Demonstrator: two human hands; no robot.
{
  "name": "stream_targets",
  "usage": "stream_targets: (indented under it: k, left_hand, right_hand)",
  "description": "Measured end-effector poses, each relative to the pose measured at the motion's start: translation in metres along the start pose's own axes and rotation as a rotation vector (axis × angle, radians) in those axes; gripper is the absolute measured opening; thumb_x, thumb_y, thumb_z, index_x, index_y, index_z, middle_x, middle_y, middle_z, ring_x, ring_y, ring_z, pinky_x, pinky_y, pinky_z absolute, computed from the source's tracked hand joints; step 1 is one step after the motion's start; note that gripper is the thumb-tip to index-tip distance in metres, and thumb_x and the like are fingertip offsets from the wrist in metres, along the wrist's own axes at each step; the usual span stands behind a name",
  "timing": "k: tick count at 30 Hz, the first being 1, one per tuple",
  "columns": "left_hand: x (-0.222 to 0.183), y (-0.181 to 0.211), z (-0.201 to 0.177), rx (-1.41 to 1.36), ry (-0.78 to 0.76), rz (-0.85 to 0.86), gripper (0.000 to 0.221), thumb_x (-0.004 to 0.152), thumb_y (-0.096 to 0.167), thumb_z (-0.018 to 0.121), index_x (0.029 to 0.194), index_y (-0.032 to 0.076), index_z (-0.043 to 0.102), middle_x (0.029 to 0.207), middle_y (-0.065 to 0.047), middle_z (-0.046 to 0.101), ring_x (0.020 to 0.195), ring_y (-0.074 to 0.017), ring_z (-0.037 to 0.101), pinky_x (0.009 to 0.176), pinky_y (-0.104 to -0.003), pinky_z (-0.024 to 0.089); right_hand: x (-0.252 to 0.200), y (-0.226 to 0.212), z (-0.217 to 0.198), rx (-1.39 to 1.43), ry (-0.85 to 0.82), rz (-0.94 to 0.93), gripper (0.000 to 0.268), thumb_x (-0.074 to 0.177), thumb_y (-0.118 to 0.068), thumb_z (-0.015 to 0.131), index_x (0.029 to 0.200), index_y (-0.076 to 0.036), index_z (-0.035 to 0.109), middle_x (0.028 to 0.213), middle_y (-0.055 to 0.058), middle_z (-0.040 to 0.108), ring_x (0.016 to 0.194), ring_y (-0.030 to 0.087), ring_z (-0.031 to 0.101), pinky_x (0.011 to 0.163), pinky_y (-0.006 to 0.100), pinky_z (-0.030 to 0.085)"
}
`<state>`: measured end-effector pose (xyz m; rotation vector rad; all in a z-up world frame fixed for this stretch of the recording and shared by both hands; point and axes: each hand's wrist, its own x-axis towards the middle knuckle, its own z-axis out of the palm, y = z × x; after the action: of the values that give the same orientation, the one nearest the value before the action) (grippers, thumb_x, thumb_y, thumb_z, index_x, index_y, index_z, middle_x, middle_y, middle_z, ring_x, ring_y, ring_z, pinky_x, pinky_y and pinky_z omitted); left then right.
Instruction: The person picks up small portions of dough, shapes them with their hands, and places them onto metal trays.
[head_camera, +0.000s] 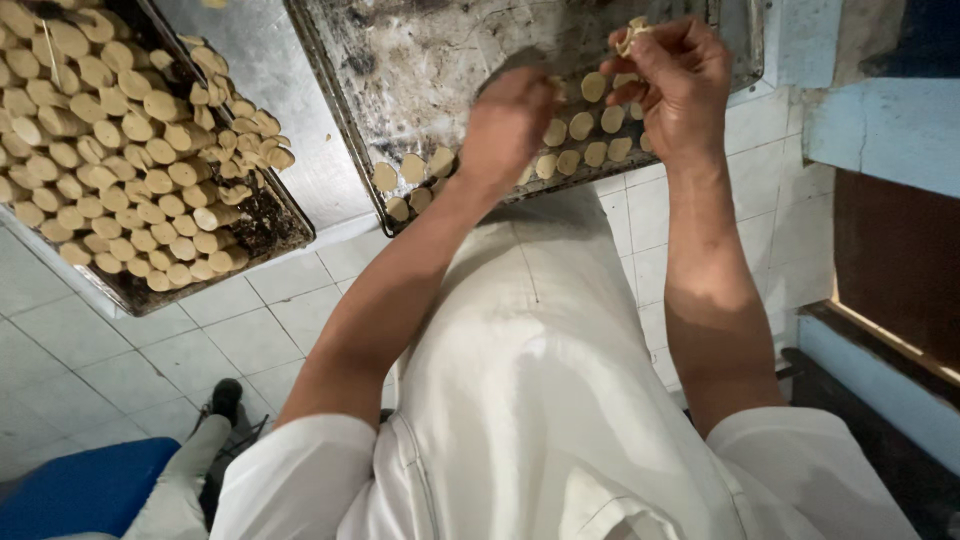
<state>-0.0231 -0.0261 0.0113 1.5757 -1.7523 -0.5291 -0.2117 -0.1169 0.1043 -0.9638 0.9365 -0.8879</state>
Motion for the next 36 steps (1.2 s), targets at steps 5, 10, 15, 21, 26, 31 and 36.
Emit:
stream_targets:
  k: [5, 10, 15, 21, 26, 31, 36]
  left_hand:
    - [0.014, 0.016, 0.002, 0.173, -0.229, 0.032, 0.018, 0.085, 0.001, 0.071, 0.103, 0.002, 0.072, 0.125, -0.013, 0.059, 0.117, -0.0336, 0.054, 0.104, -0.047, 0.046]
    - [-0.002, 0.014, -0.052, -0.036, 0.009, -0.106, 0.030, 0.084, -0.002, 0.069, 0.114, 0.001, 0.071, 0.130, -0.012, 0.060, 0.119, -0.0324, 0.057, 0.103, -0.044, 0.048]
    - [-0.054, -0.002, -0.113, -0.495, 0.082, -0.486, 0.022, 0.097, 0.006, 0.067, 0.118, 0.001, 0.067, 0.124, -0.014, 0.062, 0.101, -0.0313, 0.066, 0.082, -0.037, 0.056]
    - [-0.154, -0.071, -0.164, -0.399, 0.521, -0.572, 0.022, 0.091, 0.004, 0.070, 0.112, -0.001, 0.066, 0.114, -0.016, 0.065, 0.104, -0.0327, 0.065, 0.093, -0.039, 0.054]
    - [-0.275, -0.146, -0.248, 0.484, 0.846, -0.710, 0.071, 0.080, -0.010, 0.069, 0.145, 0.001, 0.043, 0.141, -0.025, 0.052, 0.133, -0.0466, 0.046, 0.118, -0.051, 0.033]
    - [-0.342, -0.165, -0.278, -0.019, 0.810, -0.974, 0.093, 0.080, -0.014, 0.063, 0.161, 0.006, 0.021, 0.135, -0.018, 0.059, 0.122, -0.0362, 0.061, 0.106, -0.044, 0.048]
    - [-0.355, -0.151, -0.283, 0.303, 0.646, -1.085, 0.054, 0.083, -0.012, 0.077, 0.130, 0.008, 0.061, 0.129, -0.015, 0.061, 0.112, -0.0244, 0.062, 0.097, -0.036, 0.053]
  right_hand:
    - [-0.001, 0.015, -0.003, -0.390, 0.138, -0.019, 0.015, 0.108, -0.009, 0.071, 0.119, -0.004, 0.063, 0.105, 0.012, 0.077, 0.085, 0.017, 0.078, 0.064, 0.027, 0.064]
    - [0.002, 0.039, -0.004, -0.909, -0.012, -0.147, 0.017, 0.110, -0.007, 0.074, 0.127, -0.004, 0.072, 0.100, 0.008, 0.074, 0.084, 0.013, 0.068, 0.071, 0.028, 0.056]
    - [-0.005, 0.057, 0.053, -1.095, -0.203, -0.073, 0.022, 0.105, -0.010, 0.078, 0.124, -0.002, 0.069, 0.104, 0.008, 0.074, 0.091, 0.014, 0.070, 0.079, 0.029, 0.056]
    - [-0.011, 0.080, 0.184, -0.599, -0.507, 0.131, 0.045, 0.097, -0.012, 0.077, 0.138, -0.003, 0.060, 0.127, 0.005, 0.068, 0.113, 0.015, 0.069, 0.084, 0.028, 0.061]
    - [-0.021, 0.087, 0.237, -0.689, -0.545, -0.004, 0.044, 0.101, -0.007, 0.072, 0.143, 0.001, 0.058, 0.132, 0.009, 0.067, 0.120, 0.016, 0.067, 0.098, 0.030, 0.059]
    - [-0.024, 0.104, 0.227, -0.846, -0.496, 0.072, 0.032, 0.101, -0.011, 0.076, 0.131, -0.003, 0.069, 0.115, 0.006, 0.073, 0.102, 0.011, 0.069, 0.089, 0.027, 0.059]
    - [-0.006, 0.081, 0.163, -0.763, -0.330, -0.051, 0.027, 0.106, -0.011, 0.075, 0.131, -0.003, 0.069, 0.120, 0.003, 0.073, 0.104, 0.009, 0.067, 0.092, 0.024, 0.057]
